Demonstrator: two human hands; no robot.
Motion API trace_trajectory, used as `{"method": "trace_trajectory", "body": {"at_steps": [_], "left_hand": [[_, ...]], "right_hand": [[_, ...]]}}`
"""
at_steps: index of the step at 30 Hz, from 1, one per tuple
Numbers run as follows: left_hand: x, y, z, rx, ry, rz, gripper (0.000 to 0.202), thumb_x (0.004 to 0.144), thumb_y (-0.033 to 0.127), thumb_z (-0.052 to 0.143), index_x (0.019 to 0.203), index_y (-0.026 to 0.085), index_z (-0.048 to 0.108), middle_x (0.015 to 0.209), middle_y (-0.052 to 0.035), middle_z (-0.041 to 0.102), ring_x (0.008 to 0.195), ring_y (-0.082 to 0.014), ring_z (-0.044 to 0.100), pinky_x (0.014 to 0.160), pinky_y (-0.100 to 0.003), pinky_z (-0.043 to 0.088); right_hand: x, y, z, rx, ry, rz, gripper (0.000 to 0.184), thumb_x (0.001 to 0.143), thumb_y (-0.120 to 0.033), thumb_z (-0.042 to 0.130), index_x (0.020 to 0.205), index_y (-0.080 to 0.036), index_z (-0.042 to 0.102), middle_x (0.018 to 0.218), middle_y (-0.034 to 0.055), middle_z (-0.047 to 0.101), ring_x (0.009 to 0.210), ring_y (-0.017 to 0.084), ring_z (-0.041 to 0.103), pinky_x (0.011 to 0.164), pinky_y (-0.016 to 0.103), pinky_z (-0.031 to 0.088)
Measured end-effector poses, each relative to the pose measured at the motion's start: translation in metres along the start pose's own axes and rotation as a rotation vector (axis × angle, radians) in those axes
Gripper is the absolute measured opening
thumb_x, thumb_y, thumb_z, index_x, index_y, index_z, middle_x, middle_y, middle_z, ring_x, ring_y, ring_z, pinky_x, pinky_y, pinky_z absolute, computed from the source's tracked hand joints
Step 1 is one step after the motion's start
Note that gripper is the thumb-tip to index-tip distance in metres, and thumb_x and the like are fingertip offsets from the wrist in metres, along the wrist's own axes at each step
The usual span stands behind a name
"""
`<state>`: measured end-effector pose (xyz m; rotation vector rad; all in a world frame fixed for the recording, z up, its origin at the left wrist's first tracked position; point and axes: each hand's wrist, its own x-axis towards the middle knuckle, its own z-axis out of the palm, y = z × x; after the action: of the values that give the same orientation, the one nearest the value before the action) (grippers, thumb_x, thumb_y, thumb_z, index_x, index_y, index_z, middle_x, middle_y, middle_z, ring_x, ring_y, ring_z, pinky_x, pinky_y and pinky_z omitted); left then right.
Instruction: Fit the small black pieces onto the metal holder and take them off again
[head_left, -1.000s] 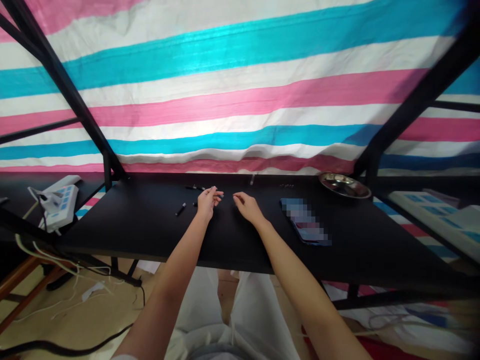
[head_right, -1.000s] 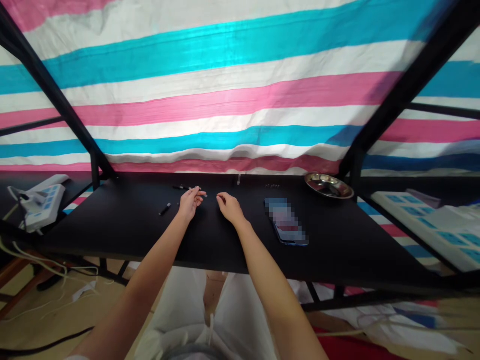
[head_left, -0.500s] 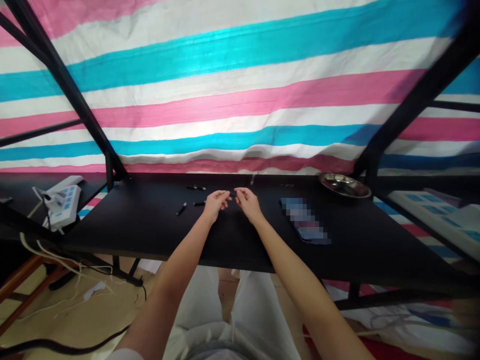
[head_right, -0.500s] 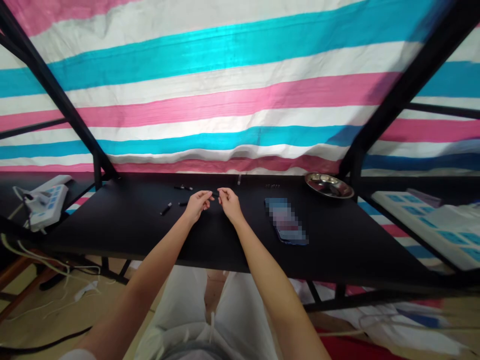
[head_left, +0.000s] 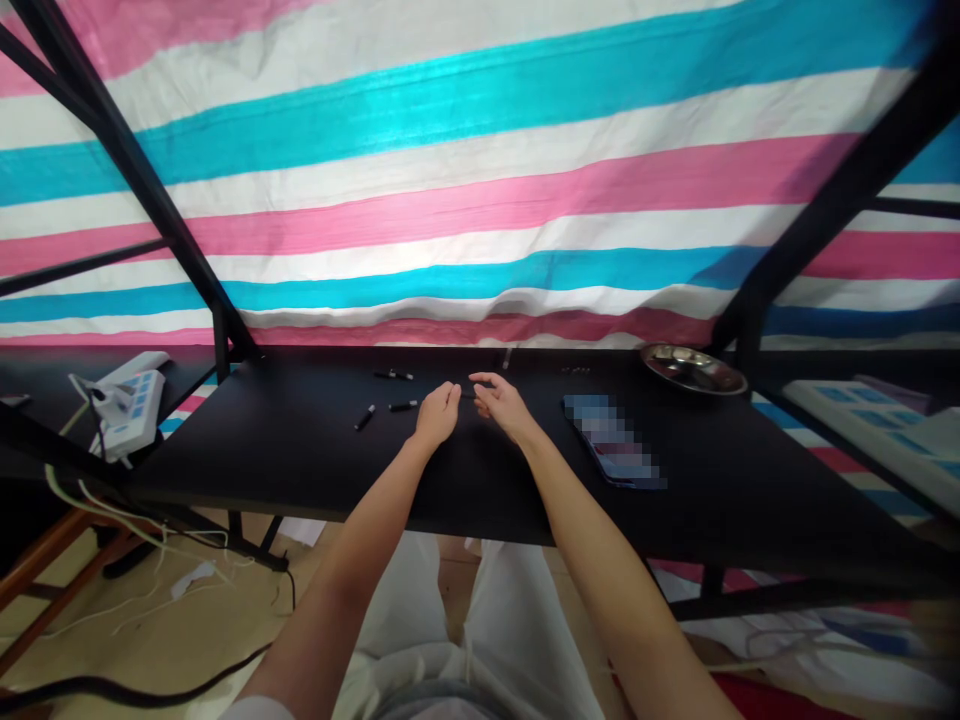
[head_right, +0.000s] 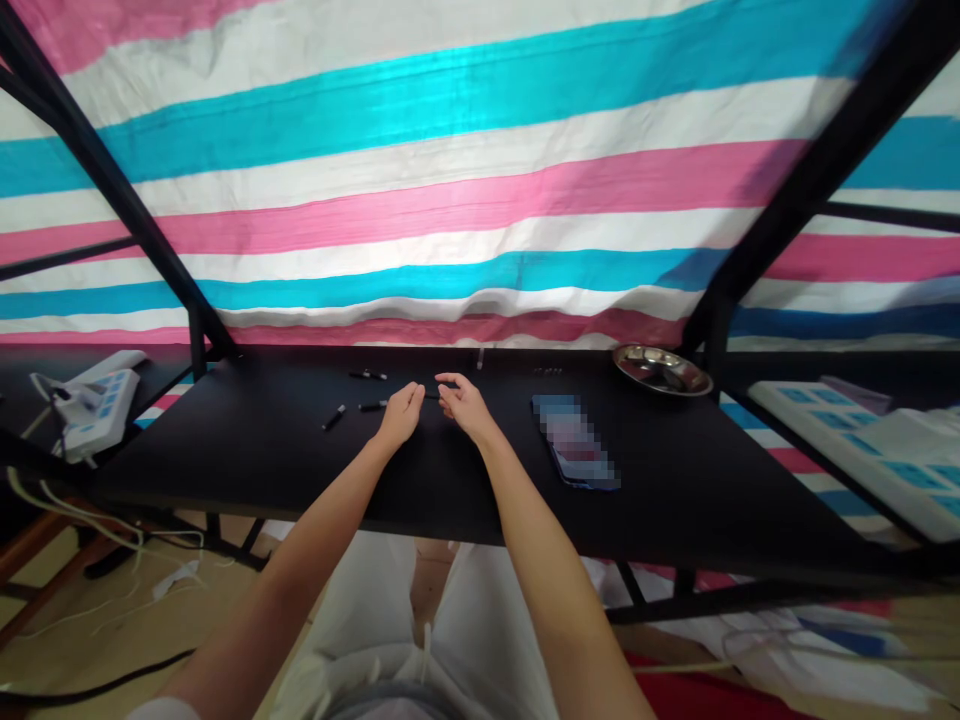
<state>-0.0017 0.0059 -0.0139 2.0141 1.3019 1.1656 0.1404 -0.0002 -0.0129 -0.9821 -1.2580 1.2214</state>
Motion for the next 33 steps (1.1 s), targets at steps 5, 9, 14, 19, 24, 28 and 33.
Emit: {"method": "trace_trajectory", "body": {"at_steps": [5,9,14,19,24,28,33], "left_hand": [[0.004,-0.004,0.005,-0.153,0.022,-0.162,0.041,0.087,0.043,0.034,0.055,0.018,0.038,0.052,0.0027,0.04,0.052,-0.0098,0.037,0.053,-0.023,0.029],[0.008,-0.001,0.005,-0.401,-0.021,-0.306,0.045,0.081,0.053,0.041,0.054,0.018,0.036,0.046,0.0048,0.035,0.044,-0.0073,0.032,0.045,-0.021,0.025],[0.009,0.007,0.001,-0.633,-0.061,-0.429,0.046,0.079,0.054,0.044,0.053,0.019,0.031,0.04,0.0065,0.033,0.035,-0.0042,0.026,0.038,-0.019,0.017],[0.009,0.009,-0.003,-0.675,-0.061,-0.505,0.042,0.079,0.048,0.047,0.052,0.018,0.034,0.038,0.0051,0.038,0.031,-0.0041,0.03,0.036,-0.019,0.016],[0.01,0.008,-0.006,-0.756,-0.111,-0.575,0.039,0.079,0.045,0.048,0.054,0.017,0.036,0.038,0.0041,0.04,0.029,-0.0044,0.032,0.035,-0.019,0.015],[0.01,0.007,-0.007,-0.767,-0.126,-0.524,0.04,0.08,0.048,0.046,0.056,0.017,0.037,0.042,0.004,0.042,0.031,-0.0039,0.034,0.034,-0.018,0.015],[0.006,0.006,-0.003,-0.611,-0.14,-0.234,0.026,0.079,0.041,0.051,0.08,0.016,0.05,0.069,0.0016,0.056,0.038,-0.0021,0.041,0.037,-0.016,0.027]], "right_hand": [[0.002,0.005,0.002,-0.077,0.015,-0.045,0.04,0.071,-0.048,0.057,0.098,-0.019,0.051,0.05,-0.0085,0.042,0.043,0.007,0.038,0.044,0.022,0.03],[0.004,0.008,0.003,-0.199,0.064,-0.159,0.036,0.075,-0.048,0.052,0.097,-0.019,0.052,0.053,-0.0059,0.045,0.049,0.01,0.043,0.048,0.024,0.035],[0.0,0.007,0.006,-0.348,0.107,-0.301,0.031,0.082,-0.043,0.045,0.098,-0.018,0.054,0.065,-0.0006,0.053,0.061,0.013,0.052,0.06,0.027,0.042],[-0.008,0.004,0.009,-0.55,0.137,-0.406,0.029,0.087,-0.038,0.038,0.102,-0.019,0.054,0.069,0.0012,0.057,0.059,0.013,0.053,0.061,0.027,0.043],[-0.01,0.002,0.01,-0.72,0.124,-0.619,0.028,0.089,-0.034,0.035,0.101,-0.019,0.055,0.091,0.0083,0.062,0.075,0.016,0.059,0.072,0.03,0.046],[-0.011,-0.001,0.011,-0.718,0.123,-0.642,0.03,0.089,-0.037,0.034,0.101,-0.019,0.056,0.095,0.0096,0.062,0.084,0.019,0.059,0.078,0.033,0.045],[-0.01,-0.004,0.009,-0.557,0.289,-0.399,0.035,0.087,-0.045,0.035,0.095,-0.019,0.058,0.073,0.0038,0.058,0.065,0.015,0.054,0.066,0.029,0.044]]}}
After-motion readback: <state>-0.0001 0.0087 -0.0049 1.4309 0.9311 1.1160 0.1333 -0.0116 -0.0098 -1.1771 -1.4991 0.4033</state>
